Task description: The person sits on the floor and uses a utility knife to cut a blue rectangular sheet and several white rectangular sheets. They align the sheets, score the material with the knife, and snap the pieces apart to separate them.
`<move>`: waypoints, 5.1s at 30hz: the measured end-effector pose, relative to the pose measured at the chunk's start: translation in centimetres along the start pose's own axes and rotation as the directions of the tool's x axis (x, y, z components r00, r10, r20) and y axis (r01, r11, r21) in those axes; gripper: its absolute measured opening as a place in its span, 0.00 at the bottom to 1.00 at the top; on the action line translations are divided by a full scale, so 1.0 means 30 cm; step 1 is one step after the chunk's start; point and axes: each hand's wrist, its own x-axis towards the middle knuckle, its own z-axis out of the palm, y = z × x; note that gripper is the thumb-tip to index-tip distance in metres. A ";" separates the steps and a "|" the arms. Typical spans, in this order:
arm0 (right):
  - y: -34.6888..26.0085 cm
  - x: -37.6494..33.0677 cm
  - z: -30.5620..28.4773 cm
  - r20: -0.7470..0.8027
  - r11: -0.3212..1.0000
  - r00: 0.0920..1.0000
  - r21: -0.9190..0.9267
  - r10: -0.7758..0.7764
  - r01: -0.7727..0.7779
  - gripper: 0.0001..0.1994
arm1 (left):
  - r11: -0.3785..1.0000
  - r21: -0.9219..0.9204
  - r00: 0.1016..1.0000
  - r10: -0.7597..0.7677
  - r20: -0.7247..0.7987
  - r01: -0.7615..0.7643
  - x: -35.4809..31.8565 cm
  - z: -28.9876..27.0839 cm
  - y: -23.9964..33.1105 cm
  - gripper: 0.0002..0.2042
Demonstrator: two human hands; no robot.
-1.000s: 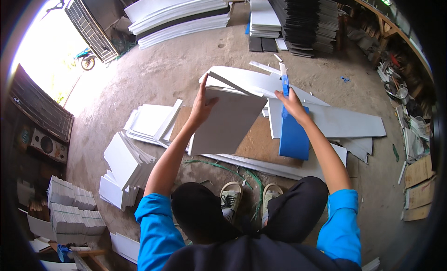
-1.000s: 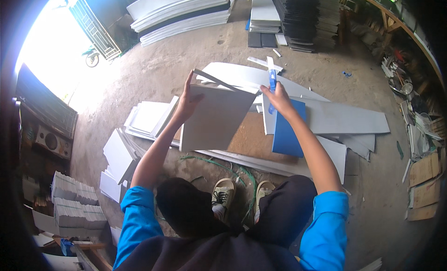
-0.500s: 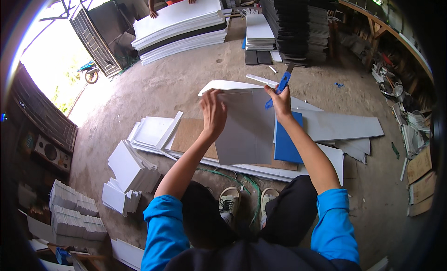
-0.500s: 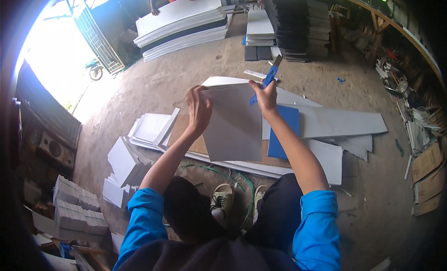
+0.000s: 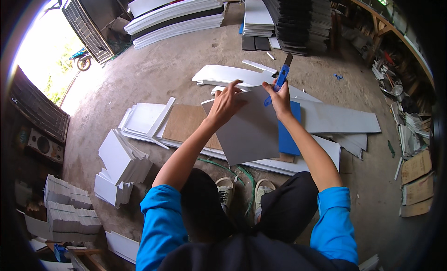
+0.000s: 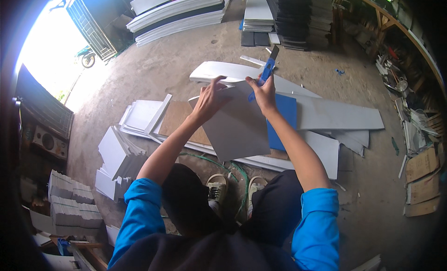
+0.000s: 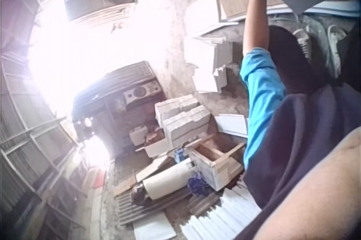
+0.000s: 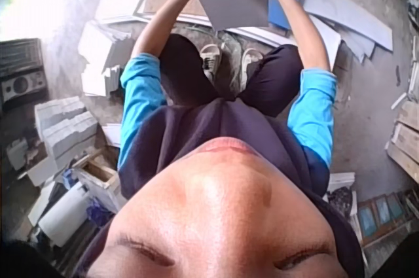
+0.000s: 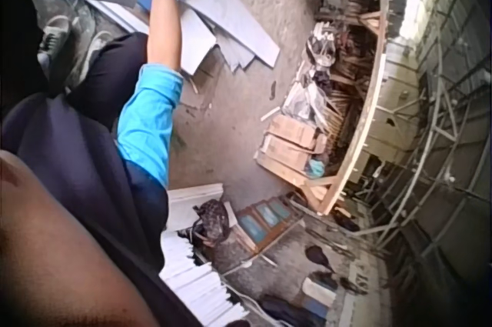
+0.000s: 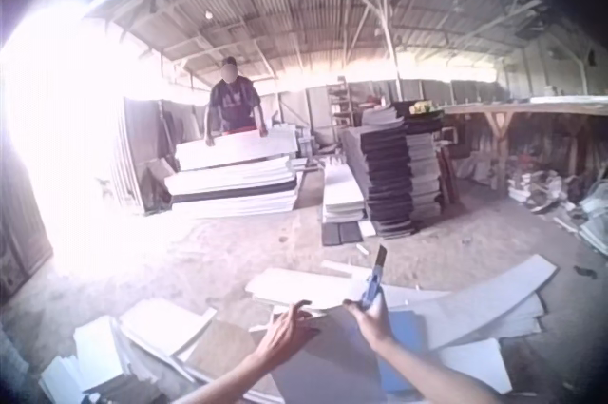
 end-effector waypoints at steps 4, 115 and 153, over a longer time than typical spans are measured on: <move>0.034 0.006 0.027 -0.001 0.996 1.000 0.085 -0.001 0.001 0.23 | 0.997 -0.058 0.998 -0.046 0.052 0.049 0.005 0.014 -0.046 0.19; 0.768 0.107 0.570 0.285 0.178 0.396 -0.942 0.873 0.284 0.17 | 0.699 0.339 0.761 -0.643 -0.087 0.630 -0.355 0.655 -0.725 0.13; 0.720 0.000 0.442 0.216 0.135 0.295 -0.954 0.931 0.269 0.13 | 0.692 0.343 0.758 -0.644 -0.104 0.635 -0.362 0.656 -0.717 0.13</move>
